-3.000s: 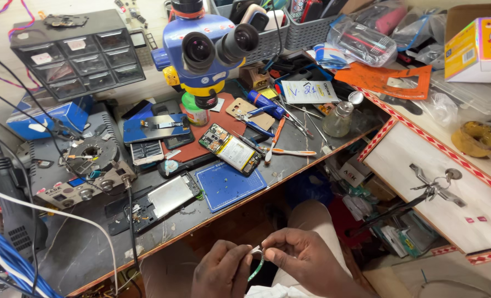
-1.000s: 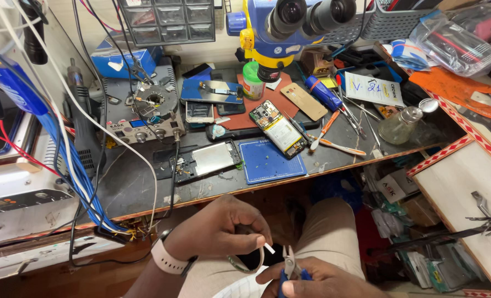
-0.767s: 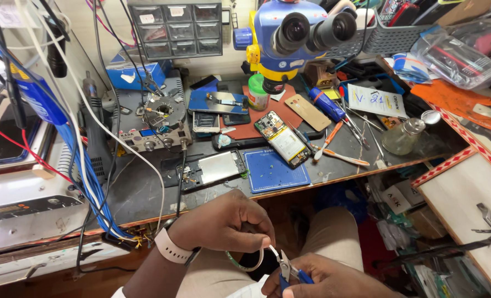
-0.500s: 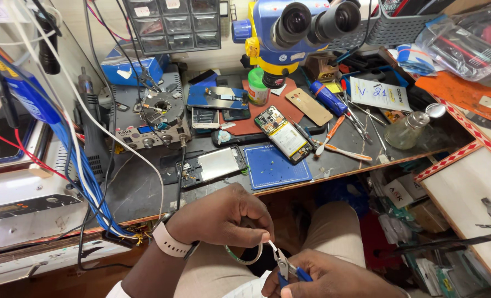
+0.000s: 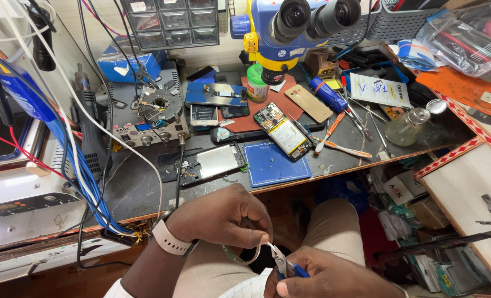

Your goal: The person works on a smartphone at a repair bench. They pick up the phone, use a thin metal tool to pry along its edge, separate the back cover, handle the exposed battery and internal components, then press the phone's screen and buttons while checking it.

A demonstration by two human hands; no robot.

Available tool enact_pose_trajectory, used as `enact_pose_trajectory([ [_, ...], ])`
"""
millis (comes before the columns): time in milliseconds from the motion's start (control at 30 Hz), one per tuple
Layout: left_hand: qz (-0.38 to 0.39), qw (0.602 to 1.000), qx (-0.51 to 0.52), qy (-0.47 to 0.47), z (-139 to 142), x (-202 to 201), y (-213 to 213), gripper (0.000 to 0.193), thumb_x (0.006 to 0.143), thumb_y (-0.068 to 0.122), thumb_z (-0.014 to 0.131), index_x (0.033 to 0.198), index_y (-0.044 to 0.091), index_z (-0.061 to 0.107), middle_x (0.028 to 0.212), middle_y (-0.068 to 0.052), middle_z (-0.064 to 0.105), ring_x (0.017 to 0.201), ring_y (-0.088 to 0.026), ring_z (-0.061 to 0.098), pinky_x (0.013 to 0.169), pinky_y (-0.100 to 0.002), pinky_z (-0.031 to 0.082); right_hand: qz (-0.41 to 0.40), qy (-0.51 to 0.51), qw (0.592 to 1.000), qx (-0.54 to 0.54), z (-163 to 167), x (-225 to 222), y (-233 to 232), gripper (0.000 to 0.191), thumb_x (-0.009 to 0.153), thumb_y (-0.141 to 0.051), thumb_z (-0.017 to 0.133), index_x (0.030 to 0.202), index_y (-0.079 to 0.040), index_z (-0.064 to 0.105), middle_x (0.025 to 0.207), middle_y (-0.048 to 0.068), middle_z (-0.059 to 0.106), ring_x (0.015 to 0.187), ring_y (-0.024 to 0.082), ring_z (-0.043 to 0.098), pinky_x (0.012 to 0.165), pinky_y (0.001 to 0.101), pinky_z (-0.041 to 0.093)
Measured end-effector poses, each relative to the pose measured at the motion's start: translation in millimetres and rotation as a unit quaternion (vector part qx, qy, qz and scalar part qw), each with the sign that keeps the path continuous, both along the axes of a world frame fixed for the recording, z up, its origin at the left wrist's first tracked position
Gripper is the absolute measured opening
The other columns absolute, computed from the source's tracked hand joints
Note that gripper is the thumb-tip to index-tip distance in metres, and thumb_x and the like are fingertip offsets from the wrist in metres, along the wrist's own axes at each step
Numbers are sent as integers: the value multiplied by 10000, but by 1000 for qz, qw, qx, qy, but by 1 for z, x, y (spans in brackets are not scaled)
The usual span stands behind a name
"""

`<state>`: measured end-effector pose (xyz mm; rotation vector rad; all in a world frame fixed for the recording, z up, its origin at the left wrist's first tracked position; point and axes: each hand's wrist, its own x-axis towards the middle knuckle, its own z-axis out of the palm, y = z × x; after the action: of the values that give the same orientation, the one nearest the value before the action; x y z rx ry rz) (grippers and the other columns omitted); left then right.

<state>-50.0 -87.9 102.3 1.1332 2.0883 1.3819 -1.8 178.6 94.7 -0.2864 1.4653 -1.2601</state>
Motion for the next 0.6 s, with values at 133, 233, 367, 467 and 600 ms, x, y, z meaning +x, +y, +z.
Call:
enact_pose_trajectory([
  [133, -6, 1000, -2, 2, 2, -1, 1, 199, 888, 228, 729, 920, 41, 787, 759, -54, 746, 639, -123, 685, 566, -270, 537, 9, -16, 999, -37, -4, 0, 1, 442, 955, -429, 684, 1013, 9, 708, 763, -40, 616, 685, 44, 529, 604, 236, 413],
  [233, -11, 1000, -4, 0, 3, -1, 0, 200, 891, 233, 732, 920, 42, 784, 761, -54, 746, 644, -124, 684, 570, -272, 537, 12, -24, 999, -46, -9, 0, 3, 390, 984, -412, 668, 958, -24, 674, 743, -65, 577, 662, 27, 497, 578, 230, 391],
  [367, -19, 1000, -9, 8, 5, -3, 0, 195, 891, 234, 731, 919, 50, 786, 771, -51, 745, 650, -134, 690, 574, -279, 541, 20, -18, 999, -39, -18, 0, 8, 367, 1010, -412, 658, 893, -65, 640, 714, -91, 519, 637, 14, 454, 551, 233, 349],
  [467, -26, 999, -6, 29, 5, -4, 1, 190, 893, 233, 734, 913, 50, 784, 776, -54, 741, 659, -144, 694, 582, -283, 539, 21, 0, 1000, -14, -26, -2, 8, 384, 1010, -425, 662, 861, -73, 632, 679, -94, 503, 609, 17, 449, 530, 241, 332],
  [600, -19, 999, -16, 21, 6, -4, 1, 189, 886, 229, 732, 902, 48, 781, 769, -56, 740, 655, -150, 700, 582, -283, 546, 16, 42, 998, 50, -34, -3, 8, 406, 965, -455, 690, 812, -83, 639, 634, -92, 509, 575, 24, 459, 507, 247, 332],
])
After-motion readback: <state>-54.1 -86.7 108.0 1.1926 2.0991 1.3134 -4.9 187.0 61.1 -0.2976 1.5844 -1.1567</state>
